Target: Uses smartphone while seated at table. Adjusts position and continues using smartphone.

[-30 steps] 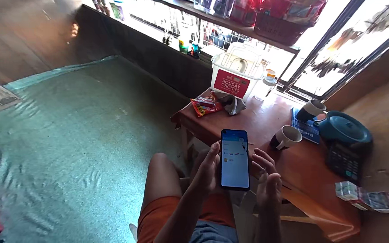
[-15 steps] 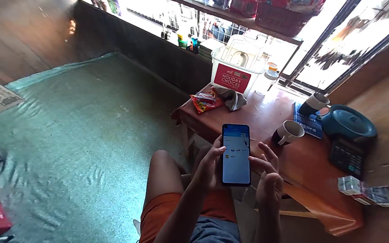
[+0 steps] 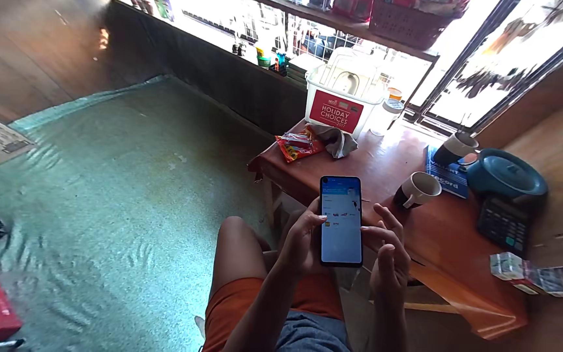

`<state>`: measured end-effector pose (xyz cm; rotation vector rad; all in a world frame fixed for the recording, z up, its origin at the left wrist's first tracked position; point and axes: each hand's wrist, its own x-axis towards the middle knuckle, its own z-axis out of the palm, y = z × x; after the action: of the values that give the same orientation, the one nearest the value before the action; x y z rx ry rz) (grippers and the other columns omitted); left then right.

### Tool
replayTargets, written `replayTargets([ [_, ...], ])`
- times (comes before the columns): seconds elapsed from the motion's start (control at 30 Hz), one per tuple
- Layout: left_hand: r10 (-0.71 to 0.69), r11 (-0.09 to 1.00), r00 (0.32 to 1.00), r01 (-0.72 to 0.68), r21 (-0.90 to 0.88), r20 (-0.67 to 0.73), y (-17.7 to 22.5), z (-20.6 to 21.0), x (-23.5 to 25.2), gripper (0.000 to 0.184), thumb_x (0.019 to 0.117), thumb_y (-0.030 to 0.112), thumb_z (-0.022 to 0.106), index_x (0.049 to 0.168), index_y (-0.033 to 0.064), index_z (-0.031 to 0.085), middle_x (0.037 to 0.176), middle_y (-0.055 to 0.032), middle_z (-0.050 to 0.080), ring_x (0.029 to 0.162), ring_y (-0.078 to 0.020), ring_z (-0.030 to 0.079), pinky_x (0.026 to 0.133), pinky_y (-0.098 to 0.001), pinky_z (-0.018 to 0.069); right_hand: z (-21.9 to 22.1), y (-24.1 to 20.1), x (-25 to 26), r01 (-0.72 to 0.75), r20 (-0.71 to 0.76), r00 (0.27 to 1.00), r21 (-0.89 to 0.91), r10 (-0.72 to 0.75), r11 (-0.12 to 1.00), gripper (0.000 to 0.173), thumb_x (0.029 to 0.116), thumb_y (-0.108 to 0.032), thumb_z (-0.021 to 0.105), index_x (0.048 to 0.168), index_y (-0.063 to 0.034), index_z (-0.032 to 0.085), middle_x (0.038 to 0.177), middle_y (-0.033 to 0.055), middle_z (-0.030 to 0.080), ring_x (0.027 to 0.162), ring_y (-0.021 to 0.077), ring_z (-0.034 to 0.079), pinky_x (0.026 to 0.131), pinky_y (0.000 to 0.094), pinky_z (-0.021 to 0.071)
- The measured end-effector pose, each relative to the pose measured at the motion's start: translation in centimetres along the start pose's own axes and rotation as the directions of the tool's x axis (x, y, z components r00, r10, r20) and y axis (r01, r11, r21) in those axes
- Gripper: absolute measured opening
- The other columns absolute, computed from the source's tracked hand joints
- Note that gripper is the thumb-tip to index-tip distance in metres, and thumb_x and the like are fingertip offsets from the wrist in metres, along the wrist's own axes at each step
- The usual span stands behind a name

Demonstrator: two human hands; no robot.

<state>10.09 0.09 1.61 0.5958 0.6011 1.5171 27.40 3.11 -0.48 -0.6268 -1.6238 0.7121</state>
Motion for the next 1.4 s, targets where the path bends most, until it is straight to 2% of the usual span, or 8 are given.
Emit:
replayTargets([
  [0.27, -0.02, 0.999, 1.0, 0.02, 0.047, 0.003, -0.1, 0.2, 0.1, 0.048, 0.0972, 0.013, 0.033, 0.142, 0.0105, 0.05, 0.115, -0.0111, 0.068, 0.102, -0.0177, 0.069, 0.089, -0.0361, 0.0578, 0.1, -0.2, -0.1, -0.011, 0.027, 1.0, -0.027, 0.012, 1.0, 0.05, 0.1036, -0.061, 0.039, 0.113, -0.0291, 0.075, 0.149, 0.0009, 0.052, 0.15, 0.0244, 0.031, 0.122, 0.0439, 0.0256],
  [0.43, -0.034, 0.993, 0.998, 0.028, 0.112, 0.057, -0.1, 0.4, 0.2, 0.054, 0.0938, 0.009, 0.036, 0.147, 0.0098, 0.043, 0.121, -0.0111, 0.066, 0.104, -0.0162, 0.068, 0.092, -0.0344, 0.0565, 0.2, -0.4, -0.2, 0.002, 0.105, 0.994, -0.172, 0.016, 0.985, 0.058, 0.1034, -0.064, 0.034, 0.123, -0.0263, 0.073, 0.16, 0.0127, 0.037, 0.155, 0.0322, 0.016, 0.125, 0.052, 0.0163],
  [0.53, -0.056, 0.986, 0.995, 0.042, 0.164, 0.081, -0.2, 0.5, 0.3, 0.056, 0.093, 0.009, 0.038, 0.149, 0.0097, 0.041, 0.12, -0.0118, 0.065, 0.104, -0.0164, 0.067, 0.091, -0.0337, 0.0561, 0.6, -0.3, -0.3, 0.035, 0.124, 0.992, -0.24, -0.006, 0.97, 0.059, 0.1026, -0.067, 0.032, 0.128, -0.0301, 0.07, 0.164, 0.0128, 0.029, 0.156, 0.0324, 0.008, 0.125, 0.0531, 0.0107],
  [0.67, -0.075, 0.981, 0.993, 0.057, 0.184, 0.093, -0.2, 0.7, 0.2, 0.055, 0.0931, 0.01, 0.038, 0.148, 0.0104, 0.042, 0.118, -0.0098, 0.065, 0.102, -0.0138, 0.067, 0.09, -0.0316, 0.0563, 0.8, -0.3, -0.4, 0.034, 0.112, 0.994, -0.302, 0.0, 0.953, 0.061, 0.1016, -0.069, 0.03, 0.127, -0.0314, 0.07, 0.166, 0.0145, 0.026, 0.157, 0.0349, 0.004, 0.125, 0.056, 0.0073],
  [0.77, -0.08, 0.982, 0.992, 0.062, 0.176, 0.1, -0.4, 0.7, 0.2, 0.055, 0.0938, 0.01, 0.038, 0.148, 0.0099, 0.041, 0.119, -0.0104, 0.065, 0.103, -0.0146, 0.067, 0.091, -0.0322, 0.056, 0.7, -0.5, -0.4, 0.032, 0.119, 0.993, -0.33, 0.007, 0.943, 0.066, 0.1013, -0.07, 0.026, 0.126, -0.029, 0.071, 0.165, 0.0175, 0.028, 0.156, 0.0373, 0.004, 0.124, 0.0582, 0.0057],
  [0.93, -0.076, 0.986, 0.992, 0.059, 0.159, 0.104, -0.2, 0.7, 0.1, 0.055, 0.0926, 0.009, 0.038, 0.148, 0.0102, 0.041, 0.12, -0.0112, 0.065, 0.104, -0.0158, 0.067, 0.091, -0.0332, 0.0561, 0.3, -0.8, -0.1, 0.045, 0.015, 0.999, -0.143, -0.044, 0.989, 0.066, 0.1007, -0.071, 0.026, 0.125, -0.0298, 0.071, 0.163, 0.0026, 0.036, 0.156, 0.0282, 0.014, 0.126, 0.0482, 0.0164],
  [1.13, -0.056, 0.988, 0.995, 0.043, 0.15, 0.081, -0.2, 0.5, -0.1, 0.055, 0.0926, 0.012, 0.04, 0.148, 0.0106, 0.042, 0.121, -0.0112, 0.065, 0.105, -0.0166, 0.067, 0.093, -0.0347, 0.056, -0.5, -0.5, 0.1, 0.057, -0.055, 0.997, -0.101, -0.063, 0.993, 0.062, 0.1028, -0.066, 0.03, 0.121, -0.0257, 0.072, 0.159, 0.0031, 0.041, 0.154, 0.0273, 0.022, 0.125, 0.045, 0.0236],
  [1.4, -0.043, 0.99, 0.996, 0.031, 0.14, 0.08, -0.1, 0.4, -0.1, 0.052, 0.0938, 0.011, 0.038, 0.146, 0.0095, 0.043, 0.119, -0.0113, 0.066, 0.104, -0.0162, 0.067, 0.092, -0.0343, 0.0562, -0.3, -0.2, 0.2, 0.061, -0.044, 0.997, -0.086, -0.065, 0.994, 0.062, 0.1022, -0.067, 0.03, 0.12, -0.0258, 0.073, 0.157, 0.002, 0.045, 0.154, 0.0258, 0.024, 0.125, 0.0439, 0.0221],
])
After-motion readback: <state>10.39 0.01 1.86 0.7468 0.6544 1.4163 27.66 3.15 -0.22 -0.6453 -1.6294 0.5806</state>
